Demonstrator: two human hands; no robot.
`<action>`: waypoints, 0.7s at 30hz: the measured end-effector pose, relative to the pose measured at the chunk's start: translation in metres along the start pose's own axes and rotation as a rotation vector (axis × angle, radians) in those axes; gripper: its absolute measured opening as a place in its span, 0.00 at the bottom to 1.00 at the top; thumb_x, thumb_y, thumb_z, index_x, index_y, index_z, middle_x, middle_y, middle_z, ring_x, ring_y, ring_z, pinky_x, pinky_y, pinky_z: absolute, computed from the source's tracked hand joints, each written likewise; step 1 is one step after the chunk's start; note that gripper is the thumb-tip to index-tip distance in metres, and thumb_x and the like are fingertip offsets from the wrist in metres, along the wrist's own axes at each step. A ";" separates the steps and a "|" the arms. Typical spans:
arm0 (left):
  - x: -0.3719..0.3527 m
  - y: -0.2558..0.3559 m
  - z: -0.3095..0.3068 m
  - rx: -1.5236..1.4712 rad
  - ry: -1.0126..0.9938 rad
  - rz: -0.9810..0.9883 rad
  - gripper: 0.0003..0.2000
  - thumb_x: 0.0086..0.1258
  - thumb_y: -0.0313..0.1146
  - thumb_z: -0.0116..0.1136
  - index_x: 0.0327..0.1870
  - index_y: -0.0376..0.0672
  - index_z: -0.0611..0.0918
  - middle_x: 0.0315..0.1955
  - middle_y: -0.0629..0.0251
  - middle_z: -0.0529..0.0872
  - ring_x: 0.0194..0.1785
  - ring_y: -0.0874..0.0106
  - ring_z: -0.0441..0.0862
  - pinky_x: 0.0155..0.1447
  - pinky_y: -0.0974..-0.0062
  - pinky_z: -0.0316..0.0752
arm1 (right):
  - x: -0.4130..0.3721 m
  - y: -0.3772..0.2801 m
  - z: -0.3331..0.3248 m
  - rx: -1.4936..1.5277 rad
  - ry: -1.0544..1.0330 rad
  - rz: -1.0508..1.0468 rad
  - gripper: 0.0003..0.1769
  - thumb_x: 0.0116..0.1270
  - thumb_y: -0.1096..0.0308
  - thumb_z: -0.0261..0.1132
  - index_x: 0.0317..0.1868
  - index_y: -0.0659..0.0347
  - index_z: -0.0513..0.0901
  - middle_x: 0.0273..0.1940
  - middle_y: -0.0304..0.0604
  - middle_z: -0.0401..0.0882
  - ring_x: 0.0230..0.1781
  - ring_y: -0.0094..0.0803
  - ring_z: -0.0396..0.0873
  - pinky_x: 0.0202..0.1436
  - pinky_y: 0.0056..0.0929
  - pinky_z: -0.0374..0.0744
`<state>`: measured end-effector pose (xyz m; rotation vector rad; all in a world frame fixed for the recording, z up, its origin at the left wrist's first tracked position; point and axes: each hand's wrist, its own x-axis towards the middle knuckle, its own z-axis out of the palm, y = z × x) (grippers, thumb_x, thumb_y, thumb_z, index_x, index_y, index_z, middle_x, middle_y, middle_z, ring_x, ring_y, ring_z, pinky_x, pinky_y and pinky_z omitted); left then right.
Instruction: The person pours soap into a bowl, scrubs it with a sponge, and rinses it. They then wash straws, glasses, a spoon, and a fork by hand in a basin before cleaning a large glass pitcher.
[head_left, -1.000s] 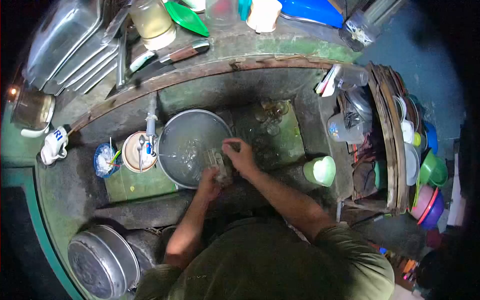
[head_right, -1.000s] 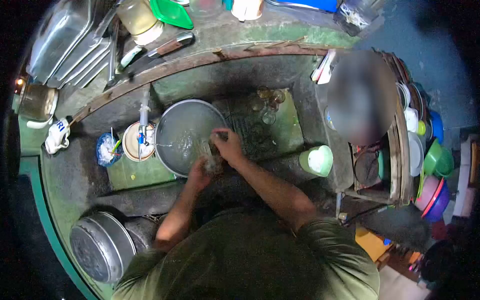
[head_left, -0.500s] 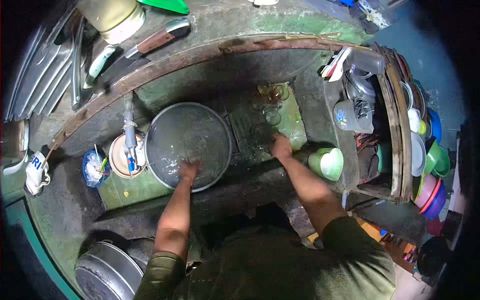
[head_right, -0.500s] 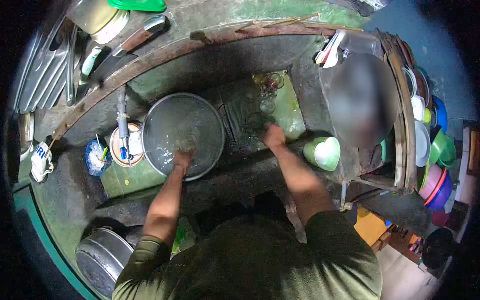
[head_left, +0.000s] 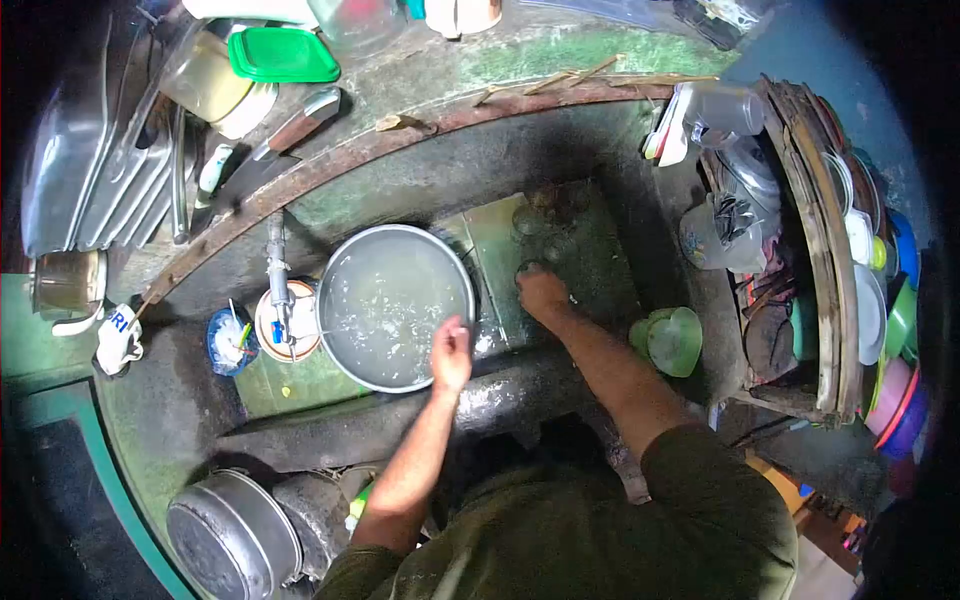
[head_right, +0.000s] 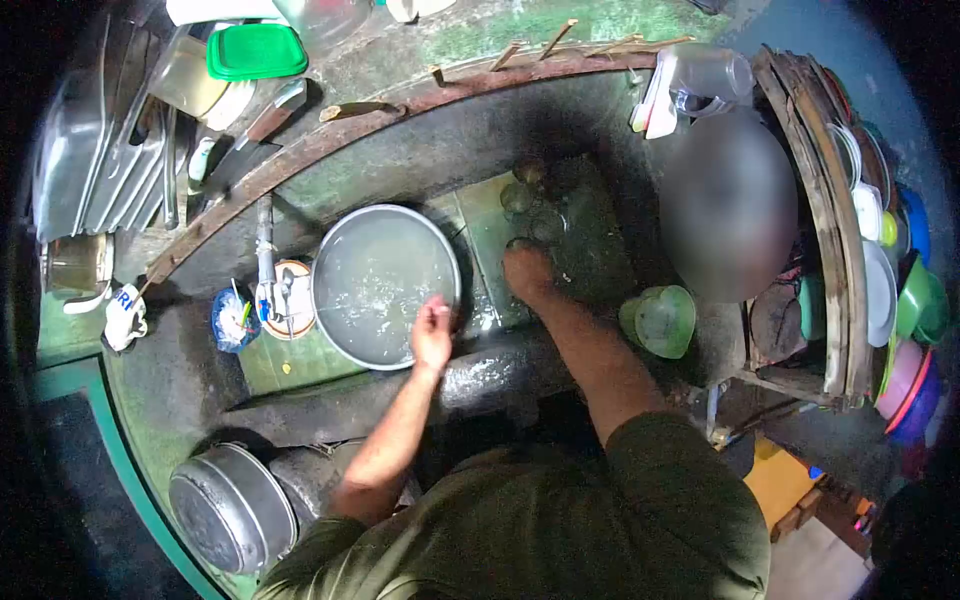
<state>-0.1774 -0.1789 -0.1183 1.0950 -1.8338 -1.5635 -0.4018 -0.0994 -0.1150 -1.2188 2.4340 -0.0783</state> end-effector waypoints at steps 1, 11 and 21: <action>-0.006 0.012 0.013 -0.354 -0.134 -0.356 0.14 0.78 0.34 0.47 0.57 0.36 0.75 0.39 0.64 0.83 0.41 0.77 0.79 0.46 0.81 0.76 | -0.010 0.001 -0.014 0.005 0.002 -0.005 0.14 0.62 0.66 0.58 0.45 0.60 0.82 0.44 0.54 0.80 0.44 0.52 0.82 0.48 0.47 0.81; -0.028 0.126 0.126 -1.186 -0.411 -0.729 0.14 0.78 0.45 0.44 0.50 0.44 0.74 0.43 0.57 0.85 0.49 0.61 0.82 0.57 0.55 0.76 | -0.185 -0.010 -0.104 0.746 0.812 -0.280 0.14 0.51 0.78 0.70 0.40 0.62 0.83 0.40 0.49 0.80 0.41 0.43 0.82 0.43 0.35 0.81; -0.068 0.171 0.110 0.087 -0.455 0.107 0.14 0.80 0.38 0.40 0.58 0.42 0.72 0.28 0.63 0.77 0.33 0.68 0.79 0.40 0.68 0.76 | -0.209 0.046 -0.164 1.845 0.442 -0.050 0.07 0.58 0.78 0.65 0.37 0.65 0.78 0.38 0.39 0.79 0.40 0.26 0.77 0.50 0.27 0.73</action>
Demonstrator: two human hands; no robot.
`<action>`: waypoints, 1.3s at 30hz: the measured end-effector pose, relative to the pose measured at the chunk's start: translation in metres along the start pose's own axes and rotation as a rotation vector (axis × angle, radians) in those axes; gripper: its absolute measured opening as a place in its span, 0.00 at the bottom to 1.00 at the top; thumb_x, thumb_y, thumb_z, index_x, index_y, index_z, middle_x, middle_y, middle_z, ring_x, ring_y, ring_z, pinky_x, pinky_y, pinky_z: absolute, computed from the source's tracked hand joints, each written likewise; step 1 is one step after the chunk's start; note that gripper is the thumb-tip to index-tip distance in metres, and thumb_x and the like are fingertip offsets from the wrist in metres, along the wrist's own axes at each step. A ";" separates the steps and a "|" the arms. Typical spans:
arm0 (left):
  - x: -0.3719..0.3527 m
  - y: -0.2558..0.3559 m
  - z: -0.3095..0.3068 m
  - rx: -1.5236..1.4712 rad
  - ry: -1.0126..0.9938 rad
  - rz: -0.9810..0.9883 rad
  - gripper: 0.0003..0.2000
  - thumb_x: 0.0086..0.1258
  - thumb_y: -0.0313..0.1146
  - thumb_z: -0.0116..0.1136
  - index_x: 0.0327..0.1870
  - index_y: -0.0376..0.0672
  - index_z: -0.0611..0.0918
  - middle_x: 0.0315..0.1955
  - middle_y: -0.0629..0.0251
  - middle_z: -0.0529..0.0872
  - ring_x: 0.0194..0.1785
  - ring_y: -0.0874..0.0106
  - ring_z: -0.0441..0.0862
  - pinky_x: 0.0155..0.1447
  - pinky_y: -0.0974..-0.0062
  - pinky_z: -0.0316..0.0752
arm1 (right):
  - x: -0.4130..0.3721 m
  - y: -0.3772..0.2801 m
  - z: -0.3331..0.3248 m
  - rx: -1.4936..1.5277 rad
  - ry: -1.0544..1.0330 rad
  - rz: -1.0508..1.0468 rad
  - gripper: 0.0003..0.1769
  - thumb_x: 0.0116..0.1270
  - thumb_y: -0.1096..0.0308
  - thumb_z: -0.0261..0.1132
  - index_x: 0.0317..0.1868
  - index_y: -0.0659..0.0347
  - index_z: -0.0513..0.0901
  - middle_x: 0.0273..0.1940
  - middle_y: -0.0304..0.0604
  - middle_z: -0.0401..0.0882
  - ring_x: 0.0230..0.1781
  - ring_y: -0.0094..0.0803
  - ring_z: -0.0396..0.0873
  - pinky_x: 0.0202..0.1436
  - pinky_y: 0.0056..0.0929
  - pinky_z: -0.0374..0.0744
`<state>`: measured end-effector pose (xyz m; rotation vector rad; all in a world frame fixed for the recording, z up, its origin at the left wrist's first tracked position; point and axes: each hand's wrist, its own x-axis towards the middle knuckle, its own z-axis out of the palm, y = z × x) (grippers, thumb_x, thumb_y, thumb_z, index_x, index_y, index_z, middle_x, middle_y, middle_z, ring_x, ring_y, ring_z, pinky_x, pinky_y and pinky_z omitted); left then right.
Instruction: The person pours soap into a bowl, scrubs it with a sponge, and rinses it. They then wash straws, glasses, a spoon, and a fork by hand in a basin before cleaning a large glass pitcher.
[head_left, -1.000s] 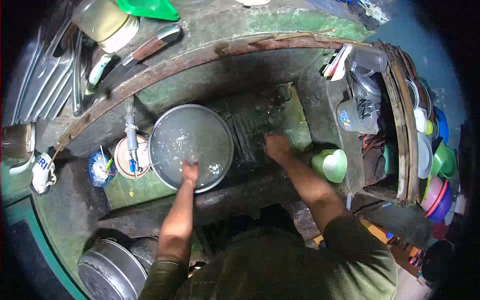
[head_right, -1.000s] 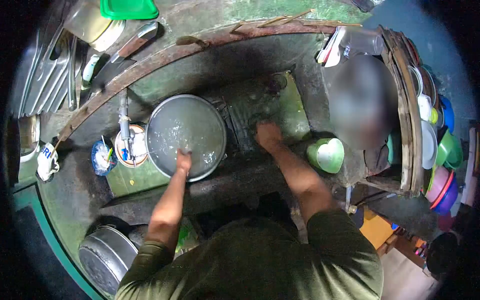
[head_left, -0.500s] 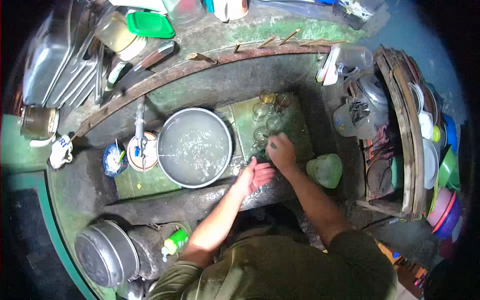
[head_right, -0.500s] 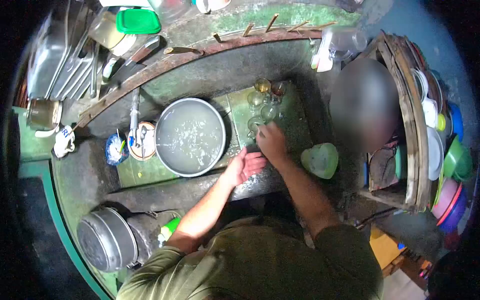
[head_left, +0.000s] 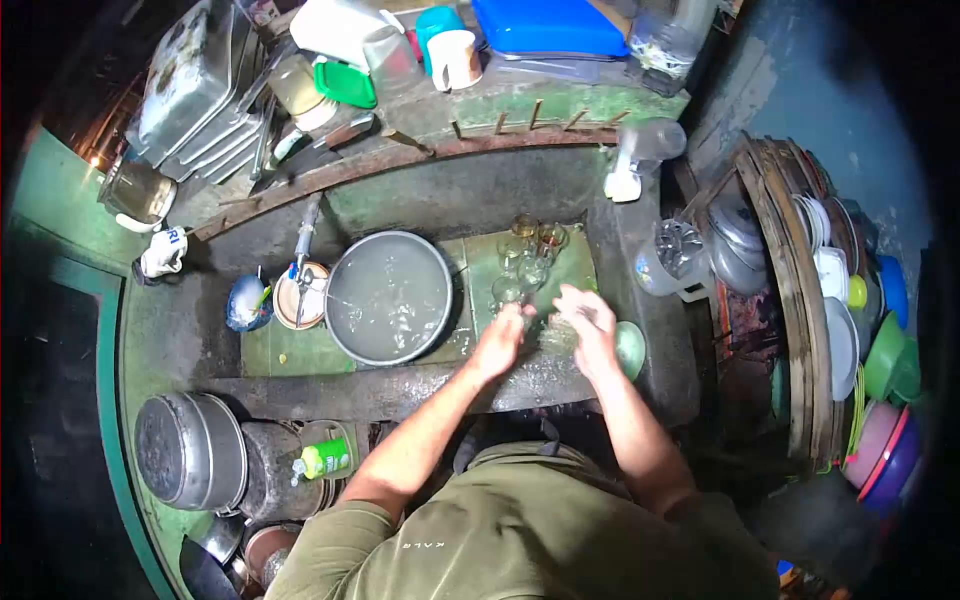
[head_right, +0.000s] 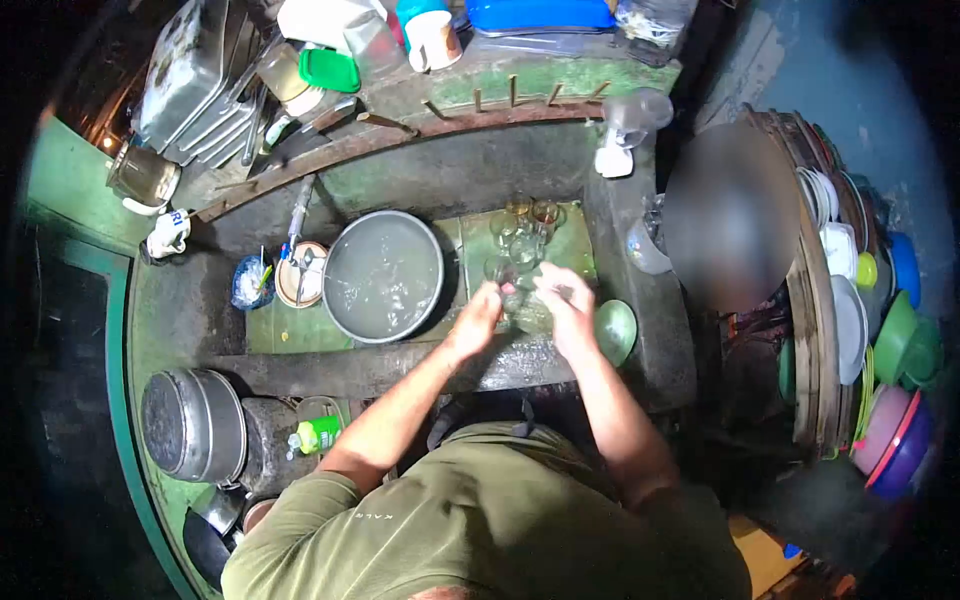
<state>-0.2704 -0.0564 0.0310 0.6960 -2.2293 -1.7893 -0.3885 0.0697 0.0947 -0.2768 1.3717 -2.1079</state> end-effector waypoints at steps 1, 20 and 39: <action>-0.016 0.037 0.009 0.077 0.084 0.144 0.13 0.75 0.31 0.44 0.57 0.39 0.74 0.37 0.52 0.81 0.46 0.57 0.81 0.54 0.64 0.74 | 0.007 0.003 0.008 -0.338 -0.071 -0.147 0.08 0.58 0.76 0.66 0.38 0.63 0.77 0.38 0.38 0.78 0.39 0.27 0.77 0.49 0.27 0.74; -0.016 0.008 0.002 0.360 0.483 0.341 0.10 0.78 0.38 0.40 0.42 0.43 0.73 0.29 0.66 0.78 0.20 0.78 0.71 0.21 0.76 0.68 | 0.030 0.003 0.045 -0.730 -0.125 -0.513 0.10 0.63 0.67 0.67 0.43 0.63 0.82 0.36 0.43 0.84 0.38 0.30 0.82 0.44 0.29 0.79; -0.042 0.091 0.005 0.229 0.186 0.015 0.08 0.72 0.30 0.50 0.41 0.33 0.76 0.26 0.52 0.85 0.32 0.58 0.85 0.40 0.63 0.79 | 0.030 -0.032 0.014 -0.780 0.038 -0.693 0.08 0.65 0.67 0.64 0.35 0.65 0.81 0.33 0.49 0.82 0.35 0.40 0.82 0.40 0.36 0.79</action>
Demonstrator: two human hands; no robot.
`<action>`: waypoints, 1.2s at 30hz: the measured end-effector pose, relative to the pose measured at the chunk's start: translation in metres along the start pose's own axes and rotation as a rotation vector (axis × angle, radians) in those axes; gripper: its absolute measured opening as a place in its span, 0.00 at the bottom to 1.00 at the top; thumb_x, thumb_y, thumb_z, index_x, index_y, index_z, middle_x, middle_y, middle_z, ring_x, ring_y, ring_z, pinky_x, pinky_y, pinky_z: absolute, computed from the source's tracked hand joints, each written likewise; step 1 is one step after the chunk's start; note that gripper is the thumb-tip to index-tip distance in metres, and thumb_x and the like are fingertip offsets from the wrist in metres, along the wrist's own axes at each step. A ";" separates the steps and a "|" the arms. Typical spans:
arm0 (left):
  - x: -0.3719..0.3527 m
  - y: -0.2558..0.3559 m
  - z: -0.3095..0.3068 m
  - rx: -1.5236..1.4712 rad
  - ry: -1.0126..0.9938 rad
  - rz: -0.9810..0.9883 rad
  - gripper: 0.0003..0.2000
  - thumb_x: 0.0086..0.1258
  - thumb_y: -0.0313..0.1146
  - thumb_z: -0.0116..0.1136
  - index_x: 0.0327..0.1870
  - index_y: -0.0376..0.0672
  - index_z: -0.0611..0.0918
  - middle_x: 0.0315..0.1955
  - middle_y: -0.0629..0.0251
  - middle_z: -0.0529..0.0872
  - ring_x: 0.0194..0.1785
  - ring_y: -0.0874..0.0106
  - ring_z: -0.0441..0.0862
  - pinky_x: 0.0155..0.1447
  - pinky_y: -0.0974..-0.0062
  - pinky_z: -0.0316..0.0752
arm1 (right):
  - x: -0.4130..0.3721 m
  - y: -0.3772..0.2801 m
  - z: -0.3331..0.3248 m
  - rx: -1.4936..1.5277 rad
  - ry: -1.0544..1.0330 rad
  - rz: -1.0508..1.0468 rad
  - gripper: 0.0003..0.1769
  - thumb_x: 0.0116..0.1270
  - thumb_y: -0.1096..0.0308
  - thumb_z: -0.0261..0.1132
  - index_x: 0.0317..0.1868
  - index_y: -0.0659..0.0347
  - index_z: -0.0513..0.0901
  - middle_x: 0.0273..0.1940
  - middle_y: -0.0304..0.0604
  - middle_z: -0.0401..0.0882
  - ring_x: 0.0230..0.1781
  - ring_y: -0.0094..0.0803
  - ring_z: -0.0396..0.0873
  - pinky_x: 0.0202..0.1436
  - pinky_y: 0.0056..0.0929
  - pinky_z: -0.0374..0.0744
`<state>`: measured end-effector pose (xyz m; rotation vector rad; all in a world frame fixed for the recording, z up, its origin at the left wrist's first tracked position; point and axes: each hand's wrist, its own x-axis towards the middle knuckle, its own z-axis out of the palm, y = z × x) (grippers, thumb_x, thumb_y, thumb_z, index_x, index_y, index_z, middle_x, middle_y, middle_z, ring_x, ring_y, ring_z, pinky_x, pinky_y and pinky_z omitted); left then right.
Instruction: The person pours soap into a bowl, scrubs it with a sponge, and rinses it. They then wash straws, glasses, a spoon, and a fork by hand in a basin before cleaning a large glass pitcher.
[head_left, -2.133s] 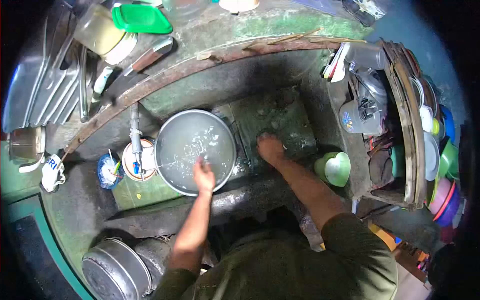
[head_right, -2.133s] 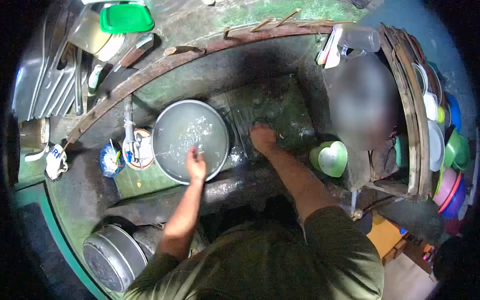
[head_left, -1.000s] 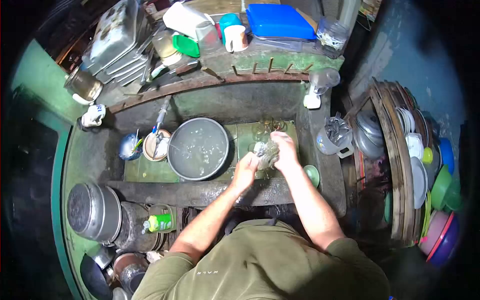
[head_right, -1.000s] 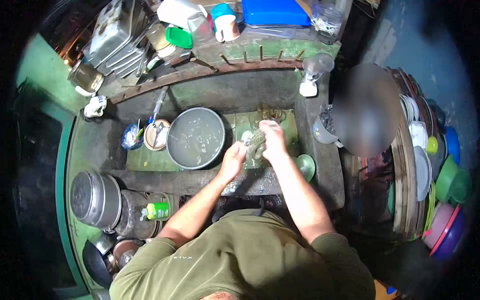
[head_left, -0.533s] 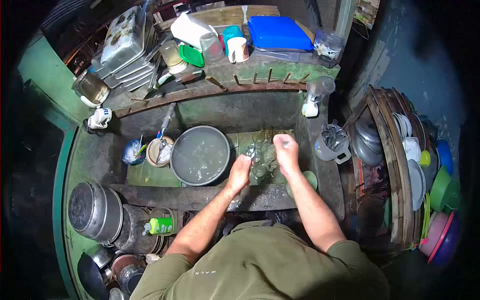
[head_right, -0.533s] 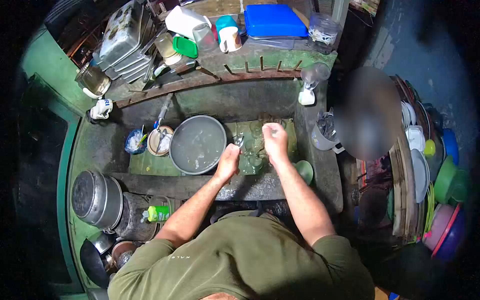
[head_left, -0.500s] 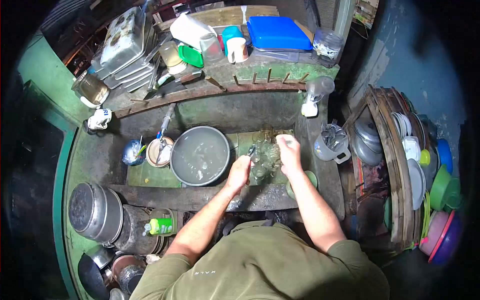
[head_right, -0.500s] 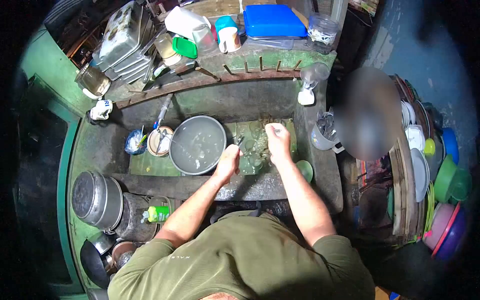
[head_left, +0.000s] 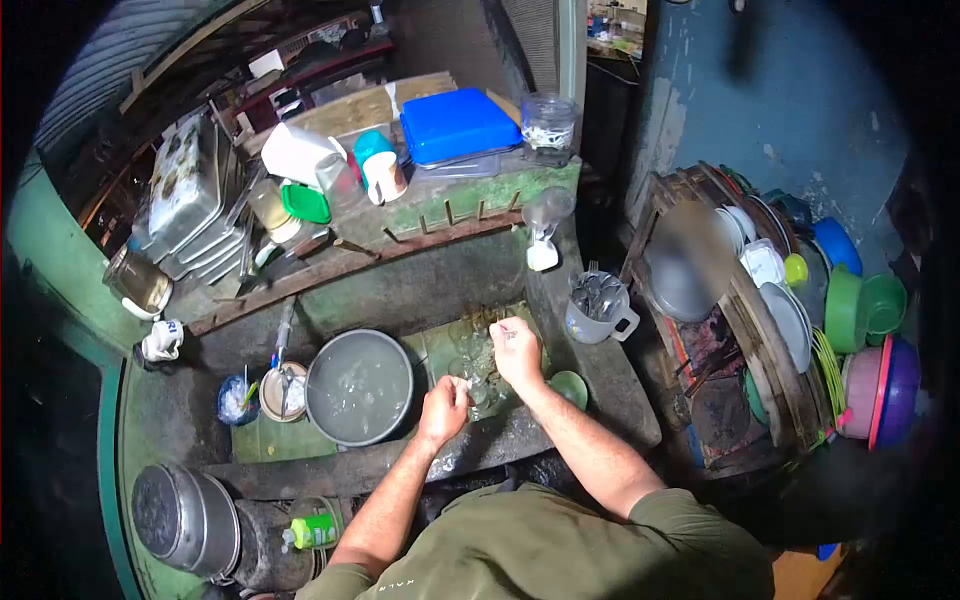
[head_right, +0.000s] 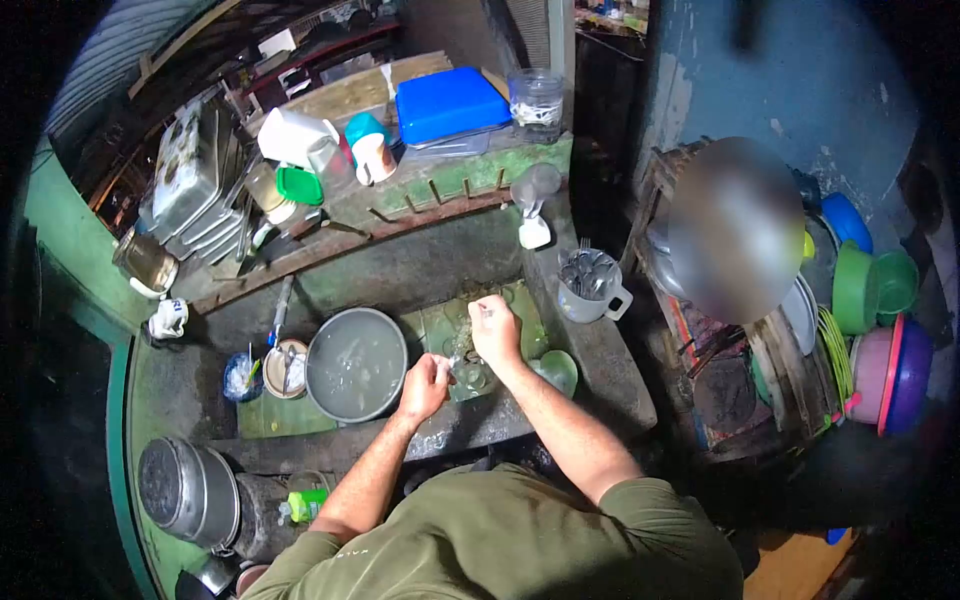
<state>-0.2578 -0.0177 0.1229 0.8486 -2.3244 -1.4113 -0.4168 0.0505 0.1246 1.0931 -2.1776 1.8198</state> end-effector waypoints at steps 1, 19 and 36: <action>-0.003 0.004 0.001 -0.083 -0.033 -0.077 0.08 0.71 0.29 0.50 0.43 0.32 0.75 0.27 0.51 0.84 0.32 0.59 0.85 0.40 0.63 0.78 | -0.003 -0.005 0.000 0.091 0.029 0.312 0.11 0.65 0.63 0.65 0.35 0.64 0.81 0.32 0.49 0.82 0.35 0.39 0.82 0.40 0.36 0.78; 0.004 0.009 0.005 -0.538 -0.127 -0.205 0.04 0.74 0.27 0.52 0.41 0.40 0.70 0.31 0.63 0.82 0.22 0.77 0.79 0.23 0.78 0.74 | -0.015 -0.012 -0.040 1.046 -0.046 0.714 0.18 0.57 0.80 0.54 0.50 0.66 0.75 0.41 0.47 0.79 0.40 0.37 0.82 0.44 0.37 0.84; 0.007 0.007 0.013 -0.604 -0.134 -0.151 0.05 0.78 0.32 0.48 0.43 0.40 0.73 0.28 0.72 0.75 0.22 0.82 0.70 0.25 0.83 0.68 | -0.015 -0.014 -0.036 0.930 0.014 0.645 0.18 0.55 0.84 0.57 0.48 0.68 0.77 0.40 0.43 0.79 0.40 0.30 0.78 0.48 0.26 0.77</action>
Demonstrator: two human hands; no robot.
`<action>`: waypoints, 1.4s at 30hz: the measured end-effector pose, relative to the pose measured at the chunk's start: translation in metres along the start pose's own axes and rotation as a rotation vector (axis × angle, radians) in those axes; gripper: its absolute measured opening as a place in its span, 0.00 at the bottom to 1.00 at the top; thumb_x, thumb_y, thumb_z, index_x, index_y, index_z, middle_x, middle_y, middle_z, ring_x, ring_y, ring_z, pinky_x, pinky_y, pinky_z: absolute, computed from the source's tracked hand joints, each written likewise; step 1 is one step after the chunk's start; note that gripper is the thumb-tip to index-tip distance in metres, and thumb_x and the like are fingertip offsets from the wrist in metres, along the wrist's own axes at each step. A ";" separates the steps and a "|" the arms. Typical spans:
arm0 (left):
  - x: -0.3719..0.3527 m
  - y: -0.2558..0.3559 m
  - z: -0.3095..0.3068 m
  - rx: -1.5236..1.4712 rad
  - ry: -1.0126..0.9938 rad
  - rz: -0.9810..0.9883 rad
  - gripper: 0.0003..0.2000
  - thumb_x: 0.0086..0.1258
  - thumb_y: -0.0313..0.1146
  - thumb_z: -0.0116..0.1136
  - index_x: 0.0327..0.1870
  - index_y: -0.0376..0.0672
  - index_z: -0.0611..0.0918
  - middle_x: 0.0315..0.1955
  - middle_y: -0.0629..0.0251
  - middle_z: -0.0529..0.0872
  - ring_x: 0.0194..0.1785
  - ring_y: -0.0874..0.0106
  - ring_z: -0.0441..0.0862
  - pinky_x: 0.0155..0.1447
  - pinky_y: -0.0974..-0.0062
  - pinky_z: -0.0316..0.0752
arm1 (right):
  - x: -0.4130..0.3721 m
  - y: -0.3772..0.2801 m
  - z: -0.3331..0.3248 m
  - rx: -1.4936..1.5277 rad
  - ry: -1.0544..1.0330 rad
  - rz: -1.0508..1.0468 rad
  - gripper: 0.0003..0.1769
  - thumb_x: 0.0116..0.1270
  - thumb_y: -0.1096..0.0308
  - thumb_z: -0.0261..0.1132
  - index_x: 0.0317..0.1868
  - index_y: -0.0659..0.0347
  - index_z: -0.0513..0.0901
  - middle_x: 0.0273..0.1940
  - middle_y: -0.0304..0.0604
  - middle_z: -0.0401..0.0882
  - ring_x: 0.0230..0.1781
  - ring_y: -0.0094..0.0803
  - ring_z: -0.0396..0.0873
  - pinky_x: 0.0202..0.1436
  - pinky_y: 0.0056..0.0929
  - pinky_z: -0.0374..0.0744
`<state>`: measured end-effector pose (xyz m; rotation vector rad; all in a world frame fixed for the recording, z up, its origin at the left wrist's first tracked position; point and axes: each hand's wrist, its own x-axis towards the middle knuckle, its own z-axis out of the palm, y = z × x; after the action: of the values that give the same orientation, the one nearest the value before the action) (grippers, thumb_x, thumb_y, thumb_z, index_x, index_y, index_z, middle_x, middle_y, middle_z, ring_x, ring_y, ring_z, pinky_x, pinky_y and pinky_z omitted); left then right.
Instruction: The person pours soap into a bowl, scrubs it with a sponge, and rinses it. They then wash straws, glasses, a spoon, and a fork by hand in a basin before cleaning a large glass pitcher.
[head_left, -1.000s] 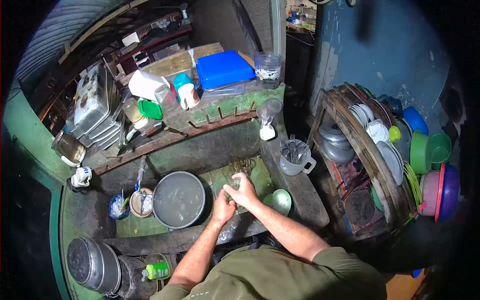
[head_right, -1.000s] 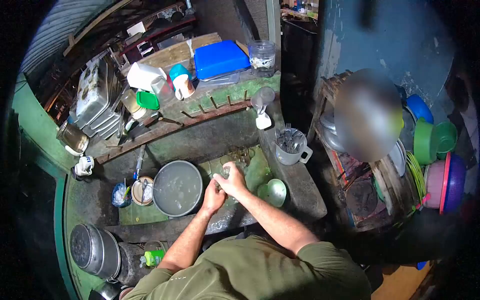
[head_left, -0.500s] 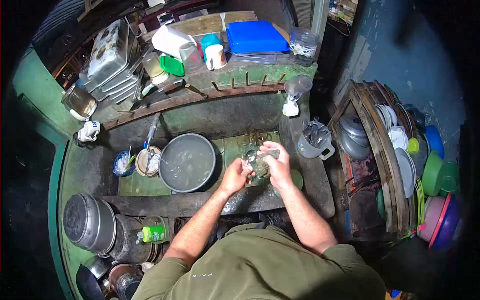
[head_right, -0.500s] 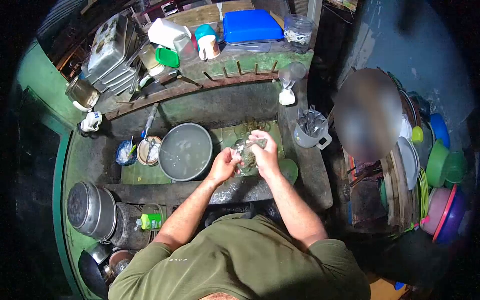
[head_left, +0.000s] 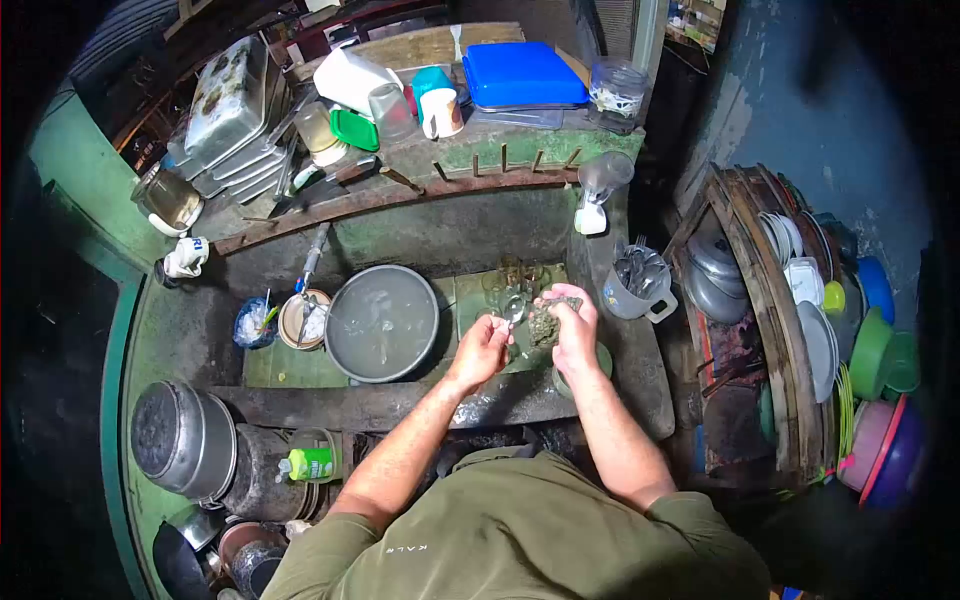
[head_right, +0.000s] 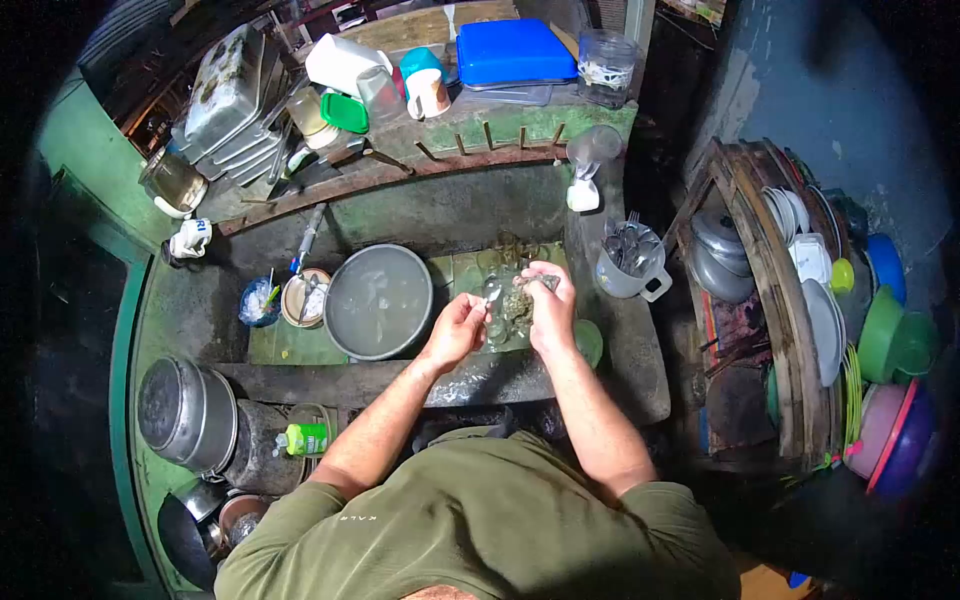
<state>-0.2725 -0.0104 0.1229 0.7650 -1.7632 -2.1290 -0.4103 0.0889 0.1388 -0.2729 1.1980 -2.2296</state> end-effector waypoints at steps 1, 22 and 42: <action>0.001 -0.001 -0.002 0.002 0.001 0.000 0.05 0.78 0.32 0.48 0.43 0.40 0.73 0.28 0.72 0.75 0.22 0.82 0.70 0.25 0.83 0.68 | 0.002 -0.002 -0.003 -0.032 0.011 -0.028 0.17 0.55 0.83 0.57 0.47 0.67 0.77 0.39 0.43 0.79 0.40 0.30 0.79 0.47 0.26 0.77; 0.011 0.008 0.018 -0.113 0.016 0.015 0.06 0.65 0.20 0.59 0.40 0.38 0.80 0.31 0.65 0.84 0.28 0.76 0.81 0.27 0.79 0.75 | -0.015 -0.028 0.015 -0.486 -0.178 -0.335 0.16 0.52 0.82 0.57 0.43 0.65 0.79 0.41 0.44 0.80 0.45 0.34 0.80 0.52 0.30 0.78; -0.003 0.021 0.023 0.818 -0.069 0.418 0.11 0.61 0.15 0.44 0.45 0.34 0.70 0.34 0.52 0.80 0.40 0.58 0.83 0.46 0.63 0.76 | 0.015 0.002 0.024 -0.748 0.112 -0.674 0.09 0.63 0.67 0.66 0.31 0.62 0.76 0.30 0.50 0.81 0.33 0.46 0.81 0.38 0.38 0.77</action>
<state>-0.2855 0.0049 0.1469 0.4120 -2.5733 -1.1514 -0.4110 0.0632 0.1492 -0.9735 2.2311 -2.2147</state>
